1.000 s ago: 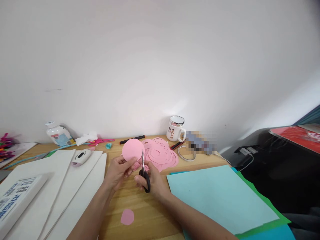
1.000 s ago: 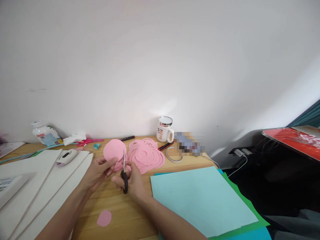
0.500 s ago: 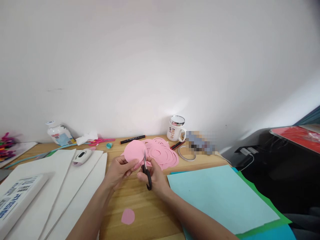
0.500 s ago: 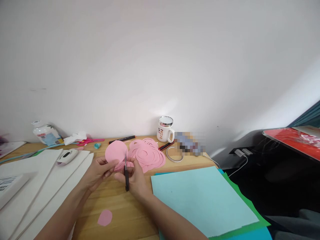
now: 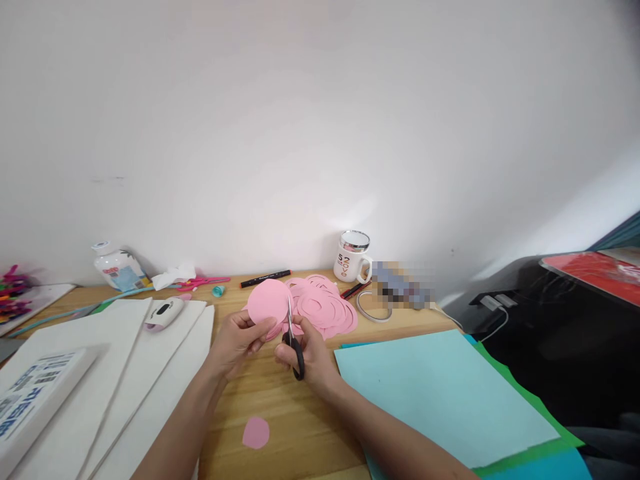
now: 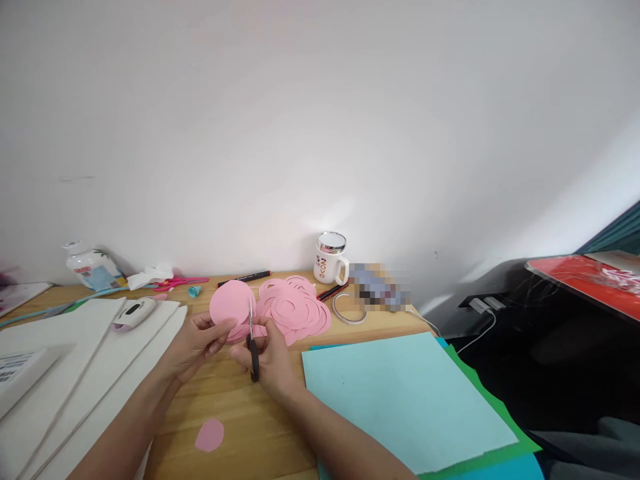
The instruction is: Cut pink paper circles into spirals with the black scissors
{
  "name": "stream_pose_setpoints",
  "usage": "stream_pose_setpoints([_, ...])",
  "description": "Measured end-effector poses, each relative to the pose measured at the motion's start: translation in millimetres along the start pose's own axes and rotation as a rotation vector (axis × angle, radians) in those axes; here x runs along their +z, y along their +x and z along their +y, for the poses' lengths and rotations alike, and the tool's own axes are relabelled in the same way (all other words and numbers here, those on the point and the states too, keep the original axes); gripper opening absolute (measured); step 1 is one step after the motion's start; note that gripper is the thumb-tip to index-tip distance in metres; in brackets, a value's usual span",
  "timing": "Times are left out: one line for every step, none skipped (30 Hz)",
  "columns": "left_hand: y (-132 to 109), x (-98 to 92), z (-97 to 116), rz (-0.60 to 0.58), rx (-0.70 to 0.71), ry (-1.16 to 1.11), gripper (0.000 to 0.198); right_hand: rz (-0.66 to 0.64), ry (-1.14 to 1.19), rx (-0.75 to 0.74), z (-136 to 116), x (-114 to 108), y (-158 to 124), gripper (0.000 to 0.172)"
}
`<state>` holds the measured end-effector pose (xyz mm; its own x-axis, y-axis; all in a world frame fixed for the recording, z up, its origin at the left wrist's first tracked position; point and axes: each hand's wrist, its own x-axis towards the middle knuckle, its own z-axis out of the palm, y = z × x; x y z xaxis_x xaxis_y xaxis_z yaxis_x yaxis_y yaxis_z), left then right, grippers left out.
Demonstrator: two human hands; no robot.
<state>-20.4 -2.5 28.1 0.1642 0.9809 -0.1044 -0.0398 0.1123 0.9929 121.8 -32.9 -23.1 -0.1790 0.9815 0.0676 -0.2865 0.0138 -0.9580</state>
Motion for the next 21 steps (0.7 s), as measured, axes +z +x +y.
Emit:
stream_pose_setpoints([0.2,-0.6,-0.5,-0.002,0.001,0.004,0.040,-0.001,0.000,0.006,-0.1,0.1,0.1,0.048])
stream_pose_setpoints([0.5,-1.3,-1.1,-0.002,0.004,0.008,0.041,0.000,0.000,0.013,-0.1,0.2,0.1,0.048])
stream_pose_setpoints([0.8,-2.1,-1.7,-0.002,0.006,0.011,0.041,0.000,-0.003,0.021,-0.2,0.4,0.2,0.048])
stream_pose_setpoints([1.0,-2.8,-2.3,-0.004,0.009,0.012,0.041,0.001,-0.006,0.026,-0.4,0.5,0.2,0.048])
stream_pose_setpoints([1.2,-3.3,-2.8,-0.004,0.012,0.010,0.041,-0.001,-0.009,0.029,-0.8,0.7,0.1,0.048])
stream_pose_setpoints([1.3,-3.6,-3.1,-0.005,0.016,0.005,0.041,-0.001,-0.012,0.031,-1.4,0.8,0.0,0.048])
stream_pose_setpoints([1.3,-3.7,-3.3,-0.010,0.017,-0.002,0.041,0.000,-0.015,0.032,-2.0,1.0,-0.2,0.048])
stream_pose_setpoints([1.1,-3.5,-3.2,-0.013,0.019,-0.010,0.041,0.002,-0.016,0.034,-2.7,1.0,-0.5,0.049])
stream_pose_setpoints([0.9,-3.0,-3.0,-0.016,0.019,-0.016,0.040,0.007,-0.014,0.035,-3.3,1.1,-0.7,0.050])
stream_pose_setpoints([0.6,-2.3,-2.6,-0.019,0.021,-0.024,0.040,0.011,-0.013,0.036,-3.6,1.1,-0.9,0.051])
stream_pose_setpoints([0.3,-1.5,-2.0,-0.023,0.021,-0.032,0.039,0.012,-0.012,0.039,-3.6,1.1,-1.1,0.052])
stream_pose_setpoints([0.0,-0.7,-1.4,-0.029,0.020,-0.042,0.039,0.011,-0.008,0.040,-3.4,1.1,-1.2,0.052])
stream_pose_setpoints([-0.3,0.1,-0.7,-0.035,0.018,-0.055,0.038,0.009,-0.002,0.039,-2.9,1.2,-1.2,0.052])
stream_pose_setpoints([-0.6,0.8,0.0,-0.043,0.013,-0.070,0.037,0.006,0.001,0.040,-2.3,1.3,-1.2,0.053])
stream_pose_setpoints([-0.8,1.3,0.7,-0.053,0.005,-0.086,0.036,0.003,0.002,0.042,-1.6,1.7,-1.3,0.053])
stream_pose_setpoints([-0.9,1.8,1.5,-0.060,-0.004,-0.100,0.035,0.002,0.002,0.045,-0.8,2.1,-1.5,0.053])
stream_pose_setpoints([-0.9,2.2,2.1,-0.064,-0.012,-0.111,0.036,0.000,0.001,0.047,0.0,2.6,-1.7,0.053])
stream_pose_setpoints([-0.9,2.4,2.6,-0.059,-0.015,-0.117,0.036,-0.002,0.000,0.048,0.8,3.2,-2.0,0.053])
stream_pose_setpoints([-0.9,2.5,2.8,-0.046,-0.017,-0.119,0.037,-0.005,-0.001,0.051,1.5,3.6,-2.4,0.053])
stream_pose_setpoints([-0.7,2.5,2.8,-0.025,-0.016,-0.117,0.038,-0.011,-0.001,0.053,2.2,3.9,-2.7,0.054])
stream_pose_setpoints([-0.6,2.2,2.4,-0.002,-0.016,-0.112,0.039,-0.015,-0.001,0.054,2.7,4.0,-2.9,0.054])
